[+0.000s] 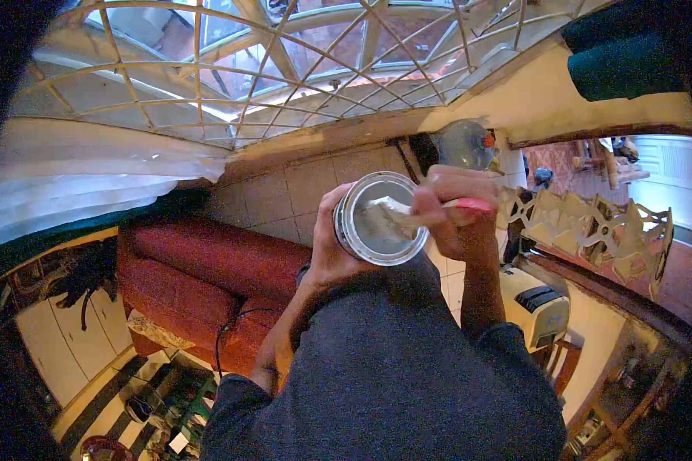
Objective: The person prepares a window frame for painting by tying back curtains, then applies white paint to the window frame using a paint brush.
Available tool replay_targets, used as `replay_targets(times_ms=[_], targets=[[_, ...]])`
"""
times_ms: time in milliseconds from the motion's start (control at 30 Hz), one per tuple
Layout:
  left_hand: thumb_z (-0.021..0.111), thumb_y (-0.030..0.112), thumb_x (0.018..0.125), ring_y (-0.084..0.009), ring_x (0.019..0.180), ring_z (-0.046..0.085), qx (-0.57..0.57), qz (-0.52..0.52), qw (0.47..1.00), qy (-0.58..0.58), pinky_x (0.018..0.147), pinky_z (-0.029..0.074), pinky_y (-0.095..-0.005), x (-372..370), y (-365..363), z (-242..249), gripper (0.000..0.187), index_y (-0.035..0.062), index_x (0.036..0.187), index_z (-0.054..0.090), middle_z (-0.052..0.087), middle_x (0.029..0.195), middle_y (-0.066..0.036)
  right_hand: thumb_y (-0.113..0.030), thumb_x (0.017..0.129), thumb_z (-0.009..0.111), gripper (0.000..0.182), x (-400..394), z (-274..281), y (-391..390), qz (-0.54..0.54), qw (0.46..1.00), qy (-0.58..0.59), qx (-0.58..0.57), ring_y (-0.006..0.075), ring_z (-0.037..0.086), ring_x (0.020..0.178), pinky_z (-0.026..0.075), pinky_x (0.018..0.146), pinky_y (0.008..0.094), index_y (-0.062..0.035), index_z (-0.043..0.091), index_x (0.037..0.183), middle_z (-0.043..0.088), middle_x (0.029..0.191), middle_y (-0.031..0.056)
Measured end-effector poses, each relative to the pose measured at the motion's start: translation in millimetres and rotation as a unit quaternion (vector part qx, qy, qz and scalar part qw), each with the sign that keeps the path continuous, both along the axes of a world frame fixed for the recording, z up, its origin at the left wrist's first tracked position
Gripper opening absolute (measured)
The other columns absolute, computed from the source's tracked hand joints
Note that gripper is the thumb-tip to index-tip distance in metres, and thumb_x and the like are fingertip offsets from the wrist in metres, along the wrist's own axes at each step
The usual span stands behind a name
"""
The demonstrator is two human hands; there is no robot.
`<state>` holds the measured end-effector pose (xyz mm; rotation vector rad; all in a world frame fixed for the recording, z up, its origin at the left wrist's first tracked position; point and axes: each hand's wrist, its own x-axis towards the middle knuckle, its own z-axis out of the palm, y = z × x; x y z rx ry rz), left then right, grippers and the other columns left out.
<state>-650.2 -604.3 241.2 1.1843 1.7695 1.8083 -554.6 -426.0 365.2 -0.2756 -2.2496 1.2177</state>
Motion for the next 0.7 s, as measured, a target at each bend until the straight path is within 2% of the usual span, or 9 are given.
replay_targets(times_ms=[67, 167, 233, 300, 367, 467, 567, 700], targets=[[0.097, 0.018, 0.047, -0.0286, 0.123, 0.053, 0.000, 0.000, 1.000, -0.012, 0.105, 0.042, -0.0407, 0, 1, -4, 0.113, 0.0039, 0.140, 0.034, 0.050, 0.132, -0.015, -0.022, 0.087, 0.069, 0.023, 8, -10, 5, -0.029, 0.999, 0.007, -0.038, 0.0203, 0.056, 0.052, 0.044, 0.048, 0.0331, -0.0072, 0.061, 0.071, 0.057, 0.061, 0.0055], [0.098, 0.018, 0.046, -0.0286, 0.124, 0.052, 0.027, -0.019, 0.998, -0.045, 0.106, 0.041, -0.0403, -1, 5, -2, 0.116, 0.0038, 0.140, 0.033, 0.049, 0.133, -0.015, -0.019, 0.093, 0.059, 0.029, 6, -25, 1, -0.094, 0.954, 0.167, -0.232, 0.0162, 0.047, 0.055, 0.036, 0.052, 0.0318, -0.0035, 0.053, 0.069, 0.052, 0.061, 0.0054], [0.098, 0.019, 0.045, -0.0288, 0.124, 0.051, 0.041, -0.021, 0.996, -0.078, 0.106, 0.041, -0.0406, 2, 7, -13, 0.116, 0.0038, 0.140, 0.033, 0.048, 0.133, -0.015, -0.021, 0.091, 0.064, 0.018, 37, -67, 18, -0.167, 0.937, 0.151, -0.267, 0.0166, 0.054, 0.060, 0.042, 0.054, 0.0304, -0.0063, 0.056, 0.084, 0.057, 0.068, 0.0064], [0.098, 0.019, 0.045, -0.0291, 0.124, 0.051, 0.044, -0.024, 0.994, -0.094, 0.106, 0.041, -0.0407, 2, 7, -15, 0.117, 0.0039, 0.140, 0.033, 0.047, 0.134, -0.015, -0.021, 0.090, 0.066, 0.017, 35, -61, 24, -0.188, 0.918, 0.159, -0.312, 0.0166, 0.057, 0.062, 0.044, 0.054, 0.0295, -0.0071, 0.057, 0.092, 0.059, 0.071, 0.0068], [0.098, 0.018, 0.045, -0.0293, 0.124, 0.051, 0.036, -0.028, 0.995, -0.092, 0.106, 0.041, -0.0406, 1, 7, -11, 0.116, 0.0041, 0.140, 0.033, 0.046, 0.134, -0.015, -0.020, 0.091, 0.065, 0.017, 25, -44, 23, -0.157, 0.896, 0.192, -0.369, 0.0163, 0.055, 0.060, 0.042, 0.053, 0.0290, -0.0061, 0.056, 0.093, 0.059, 0.071, 0.0068], [0.097, 0.017, 0.046, -0.0294, 0.123, 0.052, 0.027, -0.019, 0.996, -0.082, 0.106, 0.040, -0.0403, 2, 9, -19, 0.114, 0.0042, 0.140, 0.034, 0.047, 0.133, -0.015, -0.020, 0.092, 0.063, 0.016, 23, -57, 24, -0.227, 0.841, 0.207, -0.446, 0.0155, 0.050, 0.057, 0.040, 0.052, 0.0282, -0.0072, 0.056, 0.086, 0.057, 0.068, 0.0057], [0.095, 0.015, 0.046, -0.0292, 0.123, 0.052, 0.026, -0.024, 0.994, -0.100, 0.106, 0.040, -0.0398, 2, 10, -1, 0.112, 0.0043, 0.139, 0.035, 0.049, 0.131, -0.015, -0.021, 0.093, 0.061, 0.021, 25, -67, 33, -0.099, 0.818, 0.236, -0.516, 0.0159, 0.047, 0.057, 0.040, 0.054, 0.0292, -0.0094, 0.053, 0.078, 0.053, 0.065, 0.0038], [0.095, 0.016, 0.046, -0.0282, 0.123, 0.052, 0.039, -0.019, 0.992, -0.117, 0.106, 0.040, -0.0393, 2, 15, -1, 0.110, 0.0047, 0.138, 0.036, 0.051, 0.130, -0.014, -0.023, 0.094, 0.059, 0.028, 15, -79, 28, -0.190, 0.738, 0.236, -0.603, 0.0175, 0.048, 0.061, 0.044, 0.062, 0.0321, -0.0109, 0.050, 0.071, 0.050, 0.064, 0.0022]])
